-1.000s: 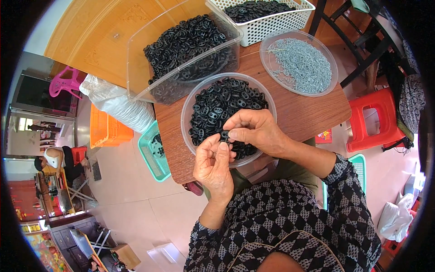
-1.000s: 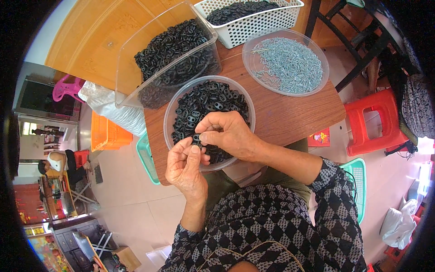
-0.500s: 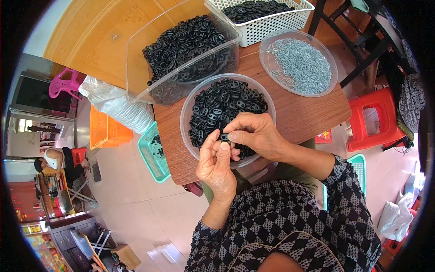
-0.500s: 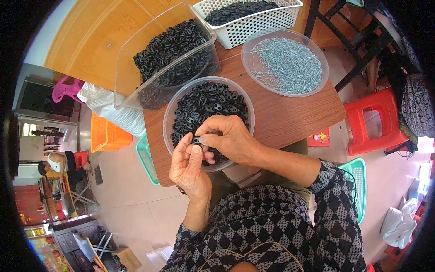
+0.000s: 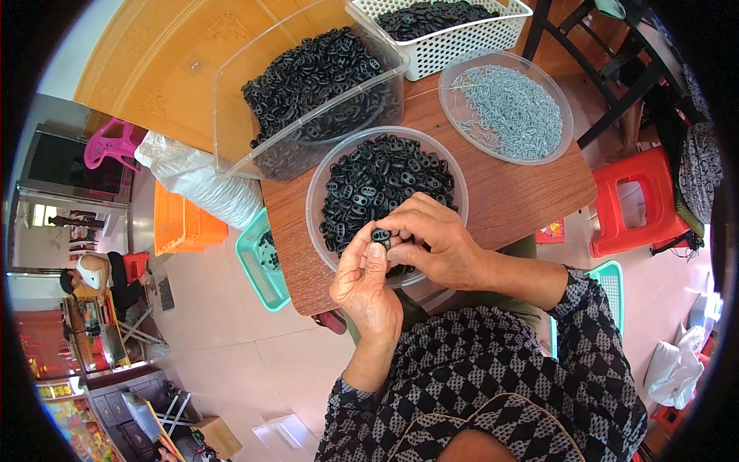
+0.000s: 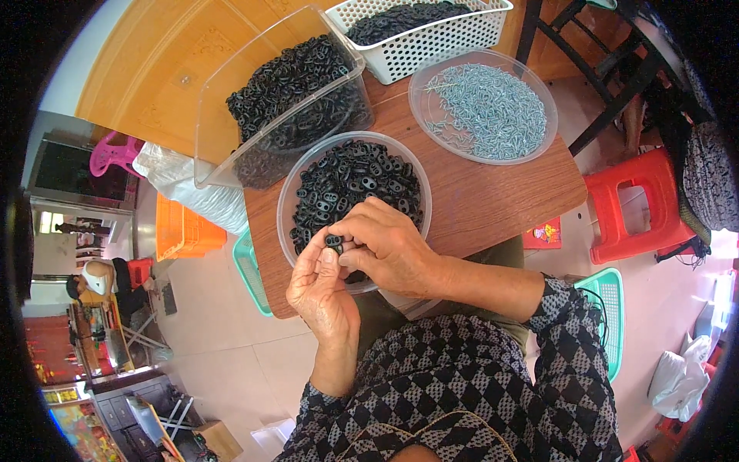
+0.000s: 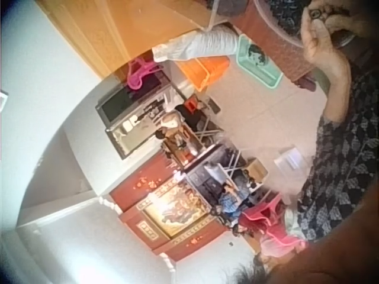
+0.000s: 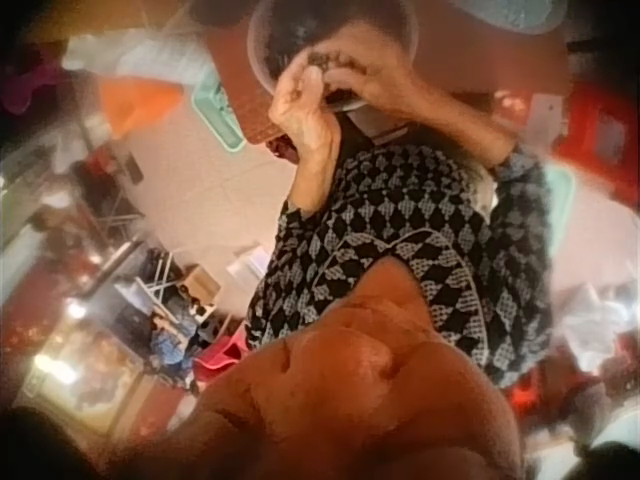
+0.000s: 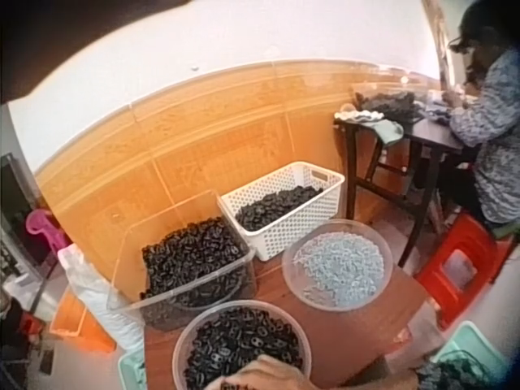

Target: The person sorts and assembles small black plastic components by hand, placing them into a plastic container.

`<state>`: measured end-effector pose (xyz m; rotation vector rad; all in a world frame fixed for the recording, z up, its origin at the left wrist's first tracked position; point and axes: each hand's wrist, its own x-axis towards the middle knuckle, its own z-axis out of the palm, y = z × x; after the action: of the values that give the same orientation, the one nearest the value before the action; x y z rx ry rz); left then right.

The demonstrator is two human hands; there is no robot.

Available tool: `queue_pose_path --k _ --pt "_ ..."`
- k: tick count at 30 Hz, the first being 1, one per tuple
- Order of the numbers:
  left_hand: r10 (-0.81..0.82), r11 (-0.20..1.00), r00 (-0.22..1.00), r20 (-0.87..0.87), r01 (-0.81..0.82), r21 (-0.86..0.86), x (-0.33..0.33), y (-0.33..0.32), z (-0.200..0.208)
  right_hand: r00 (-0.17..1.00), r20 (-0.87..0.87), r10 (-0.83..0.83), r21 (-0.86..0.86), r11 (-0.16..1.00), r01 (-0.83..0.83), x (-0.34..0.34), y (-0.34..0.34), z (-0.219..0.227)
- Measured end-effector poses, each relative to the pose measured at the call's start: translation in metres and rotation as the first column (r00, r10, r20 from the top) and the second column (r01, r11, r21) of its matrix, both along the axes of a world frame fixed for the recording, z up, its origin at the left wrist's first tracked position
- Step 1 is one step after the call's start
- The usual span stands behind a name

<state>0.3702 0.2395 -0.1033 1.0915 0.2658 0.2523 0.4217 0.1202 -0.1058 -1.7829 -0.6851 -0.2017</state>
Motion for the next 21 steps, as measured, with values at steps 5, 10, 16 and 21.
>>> queue_pose_path --k 5,10,16,21 --pt "0.007 1.000 1.000 0.002 -0.007 -0.013 -0.003 0.000 -0.003 0.983 0.173 -0.059 0.018 0.998 0.057 0.000 0.001 -0.008" --pt "-0.035 0.998 0.997 0.068 0.031 0.055 -0.006 0.003 -0.008 0.998 0.062 -0.015 -0.023 1.000 0.017 -0.002 -0.003 -0.006" --pt "-0.050 0.999 0.996 0.071 0.048 0.025 -0.006 0.004 -0.009 0.989 0.141 -0.036 0.001 0.999 0.036 -0.003 0.000 -0.006" --pt "-0.026 0.998 0.999 0.046 0.029 -0.062 -0.005 0.001 -0.006 0.977 0.208 -0.047 -0.016 0.999 0.051 0.000 -0.001 -0.003"
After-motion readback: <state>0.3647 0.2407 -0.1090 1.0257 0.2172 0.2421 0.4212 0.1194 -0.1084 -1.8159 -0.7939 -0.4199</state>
